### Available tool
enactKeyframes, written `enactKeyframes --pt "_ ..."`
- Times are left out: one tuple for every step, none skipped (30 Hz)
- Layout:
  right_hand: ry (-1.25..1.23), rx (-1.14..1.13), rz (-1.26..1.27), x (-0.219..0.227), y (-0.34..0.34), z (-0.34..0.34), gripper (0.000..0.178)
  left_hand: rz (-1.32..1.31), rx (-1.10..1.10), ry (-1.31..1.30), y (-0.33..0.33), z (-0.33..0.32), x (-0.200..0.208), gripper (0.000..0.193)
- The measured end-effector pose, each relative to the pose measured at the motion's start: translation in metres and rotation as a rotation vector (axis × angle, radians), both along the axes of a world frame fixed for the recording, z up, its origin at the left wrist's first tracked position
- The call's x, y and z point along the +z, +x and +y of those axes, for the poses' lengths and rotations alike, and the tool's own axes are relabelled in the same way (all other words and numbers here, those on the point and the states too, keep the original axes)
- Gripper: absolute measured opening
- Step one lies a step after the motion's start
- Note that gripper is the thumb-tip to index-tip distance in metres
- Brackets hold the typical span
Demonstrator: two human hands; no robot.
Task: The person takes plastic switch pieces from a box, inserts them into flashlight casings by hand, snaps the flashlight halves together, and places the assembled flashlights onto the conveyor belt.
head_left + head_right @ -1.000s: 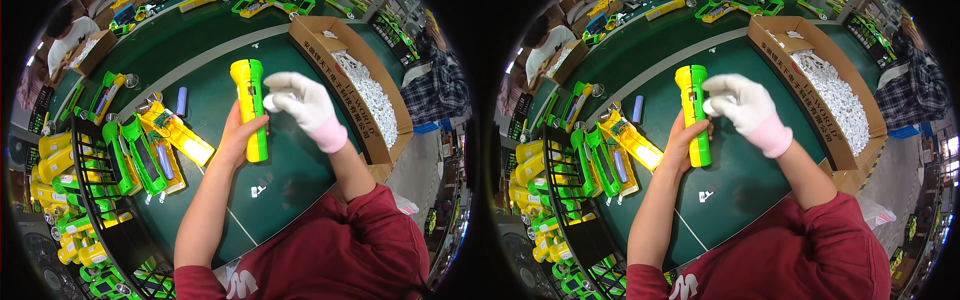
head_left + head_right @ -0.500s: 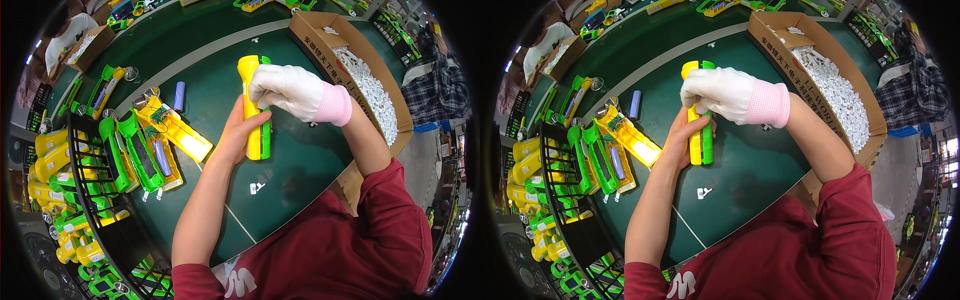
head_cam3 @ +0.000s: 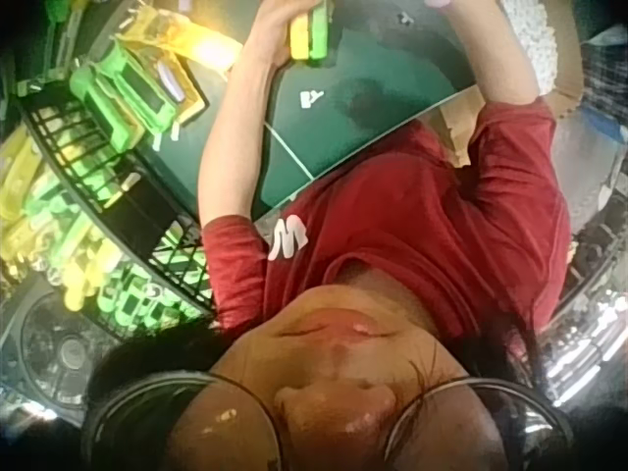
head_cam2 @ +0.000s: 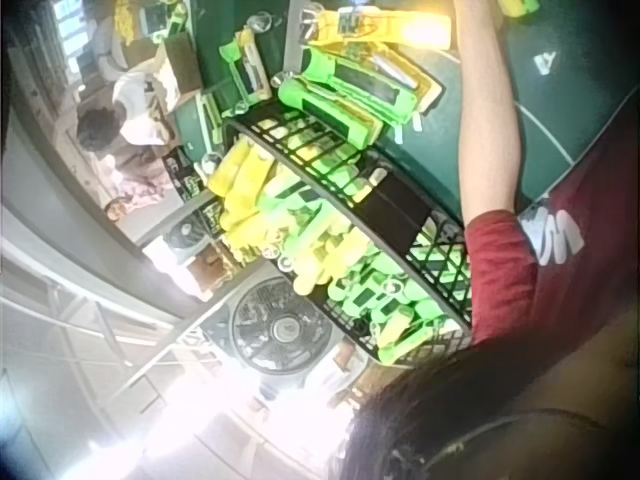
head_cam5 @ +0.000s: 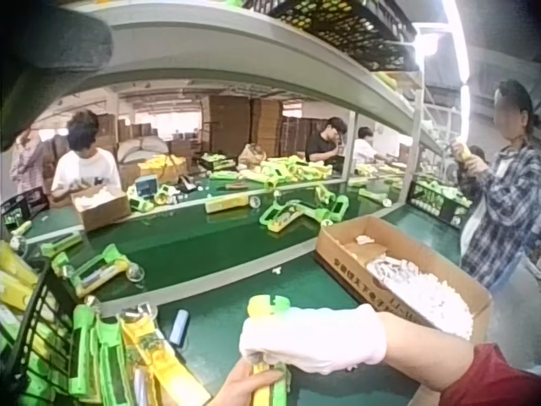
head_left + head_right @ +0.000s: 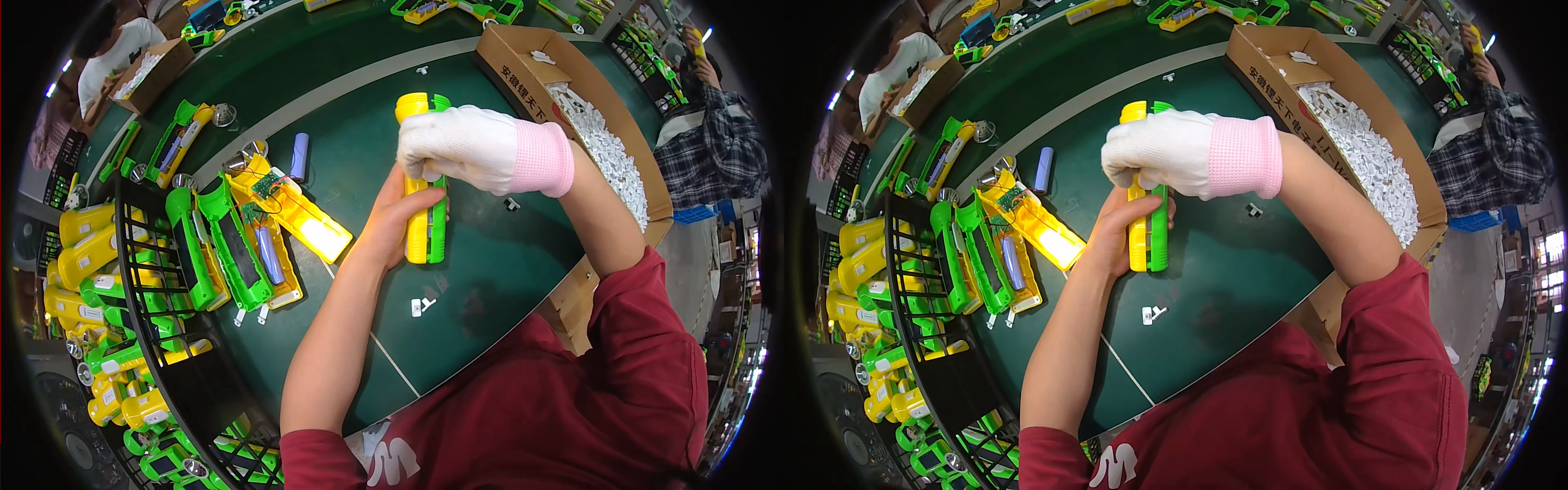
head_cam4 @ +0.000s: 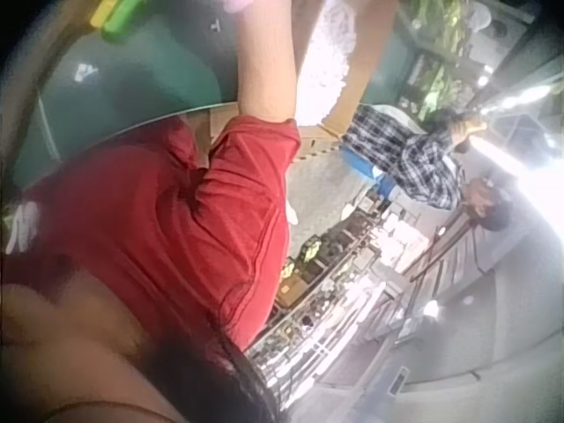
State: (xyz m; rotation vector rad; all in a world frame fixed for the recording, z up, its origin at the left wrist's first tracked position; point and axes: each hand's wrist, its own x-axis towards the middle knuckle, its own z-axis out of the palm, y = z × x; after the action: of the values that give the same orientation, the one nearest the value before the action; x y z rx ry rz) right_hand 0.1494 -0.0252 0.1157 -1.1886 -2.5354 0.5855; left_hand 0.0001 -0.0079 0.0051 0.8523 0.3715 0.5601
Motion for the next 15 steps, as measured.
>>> enactKeyframes --pt "0.001 -0.002 -0.001 -0.003 -0.001 0.001 0.015 0.009 0.018 0.005 0.0 0.0 0.0 0.044" --pt "0.131 0.018 -0.056 -0.007 -0.001 0.002 0.019 0.008 0.015 0.006 0.0 0.0 0.001 0.044" --pt "0.262 0.036 -0.112 -0.009 -0.001 0.001 0.024 0.008 0.038 0.054 0.002 -0.001 0.001 0.046" --pt "0.264 0.037 -0.111 -0.008 -0.003 0.0 0.024 0.008 0.065 0.103 0.002 -0.001 0.002 0.048" --pt "0.349 -0.071 -0.087 -0.006 -0.004 -0.004 0.032 0.008 0.066 0.106 0.002 -0.001 0.002 0.048" --pt "0.433 -0.18 -0.062 -0.005 -0.006 -0.008 0.04 -0.037 0.06 0.102 0.002 -0.002 0.002 0.05" --pt "0.435 -0.174 -0.057 -0.006 -0.009 -0.011 0.04 -0.08 0.062 0.097 0.002 -0.002 0.002 0.053" --pt "0.436 -0.306 -0.053 -0.007 -0.011 -0.016 0.048 -0.104 0.053 0.126 0.003 -0.002 -0.001 0.053" --pt "0.435 -0.438 -0.05 -0.008 -0.013 -0.017 0.056 -0.1 0.059 0.129 0.001 0.0 -0.002 0.053" --pt "0.387 -0.487 -0.014 -0.008 -0.013 -0.019 0.056 -0.087 0.015 0.109 0.002 0.001 -0.002 0.052" --pt "0.388 -0.494 -0.016 -0.009 -0.009 -0.02 0.056 -0.073 -0.029 0.089 0.003 0.001 -0.002 0.052" --pt "0.256 -0.474 0.243 -0.011 -0.004 -0.021 0.05 -0.074 -0.036 0.09 0.005 0.0 -0.002 0.052" --pt "0.119 -0.437 0.504 -0.013 -0.001 -0.019 0.045 -0.074 -0.059 0.068 0.004 0.001 -0.002 0.051" --pt "-0.081 -0.52 0.874 -0.009 -0.001 -0.02 0.042 -0.074 -0.081 0.047 0.004 0.002 -0.002 0.05" --pt "-0.095 -0.536 1.031 -0.002 0.007 -0.02 0.035 -0.072 -0.079 0.049 0.004 0.001 0.0 0.05"
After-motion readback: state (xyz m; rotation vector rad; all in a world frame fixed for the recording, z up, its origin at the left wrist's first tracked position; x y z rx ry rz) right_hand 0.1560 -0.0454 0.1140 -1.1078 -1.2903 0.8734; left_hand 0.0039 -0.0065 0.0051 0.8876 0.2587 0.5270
